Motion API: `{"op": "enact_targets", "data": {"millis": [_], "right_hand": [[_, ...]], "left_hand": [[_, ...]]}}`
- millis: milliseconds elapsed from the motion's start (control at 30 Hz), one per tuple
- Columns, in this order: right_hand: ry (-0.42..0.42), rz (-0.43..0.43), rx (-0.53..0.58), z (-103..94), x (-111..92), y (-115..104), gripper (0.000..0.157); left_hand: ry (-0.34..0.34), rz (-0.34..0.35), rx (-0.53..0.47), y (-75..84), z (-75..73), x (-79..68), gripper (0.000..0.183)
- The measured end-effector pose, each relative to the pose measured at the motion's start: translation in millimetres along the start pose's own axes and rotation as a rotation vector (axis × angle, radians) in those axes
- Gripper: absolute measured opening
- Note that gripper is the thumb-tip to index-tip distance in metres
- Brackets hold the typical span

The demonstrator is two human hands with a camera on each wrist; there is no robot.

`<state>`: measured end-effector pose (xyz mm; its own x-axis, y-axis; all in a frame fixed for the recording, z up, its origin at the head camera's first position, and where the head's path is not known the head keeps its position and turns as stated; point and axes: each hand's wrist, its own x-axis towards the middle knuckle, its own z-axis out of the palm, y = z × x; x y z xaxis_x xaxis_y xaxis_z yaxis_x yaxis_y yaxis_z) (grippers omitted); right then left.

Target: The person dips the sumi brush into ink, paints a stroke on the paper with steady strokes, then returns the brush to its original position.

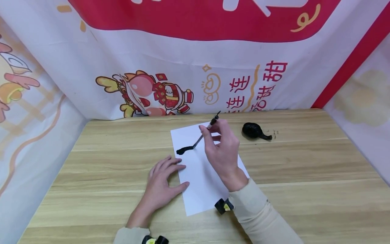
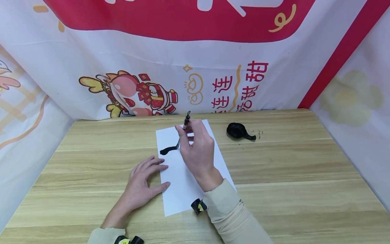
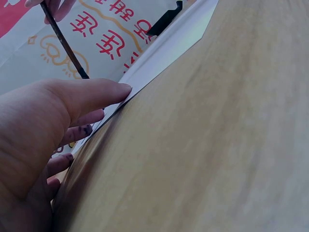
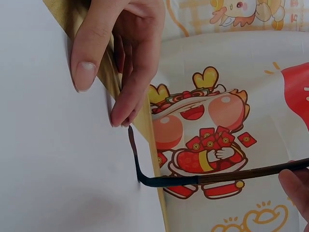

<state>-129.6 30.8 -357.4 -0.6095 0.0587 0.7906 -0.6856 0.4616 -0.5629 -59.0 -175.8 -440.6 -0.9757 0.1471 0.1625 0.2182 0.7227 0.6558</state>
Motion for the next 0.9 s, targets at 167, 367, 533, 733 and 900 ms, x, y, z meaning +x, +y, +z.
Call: {"op": "enact_targets", "data": {"millis": [167, 367, 533, 733, 900], "right_hand": [[0.010, 0.004, -0.013, -2.7, -0.5, 1.5, 0.024], [0.028, -0.005, -0.024, -5.0, 0.7, 3.3, 0.026], [0.047, -0.017, -0.026, -6.4, 2.7, 5.1, 0.024], [0.055, -0.019, -0.040, -9.4, 4.3, 7.8, 0.025], [0.085, -0.019, -0.028, -11.5, 5.9, 10.0, 0.025]], "left_hand": [[0.004, 0.002, 0.001, -0.6, 0.9, -1.7, 0.047], [-0.008, -0.002, -0.009, -0.3, 0.4, -1.1, 0.045], [-0.014, -0.006, -0.011, -0.1, -0.1, -0.4, 0.045], [-0.008, -0.004, -0.009, -0.5, 0.1, 0.1, 0.046], [-0.004, 0.000, -0.010, -0.3, -0.2, -0.2, 0.046]]}}
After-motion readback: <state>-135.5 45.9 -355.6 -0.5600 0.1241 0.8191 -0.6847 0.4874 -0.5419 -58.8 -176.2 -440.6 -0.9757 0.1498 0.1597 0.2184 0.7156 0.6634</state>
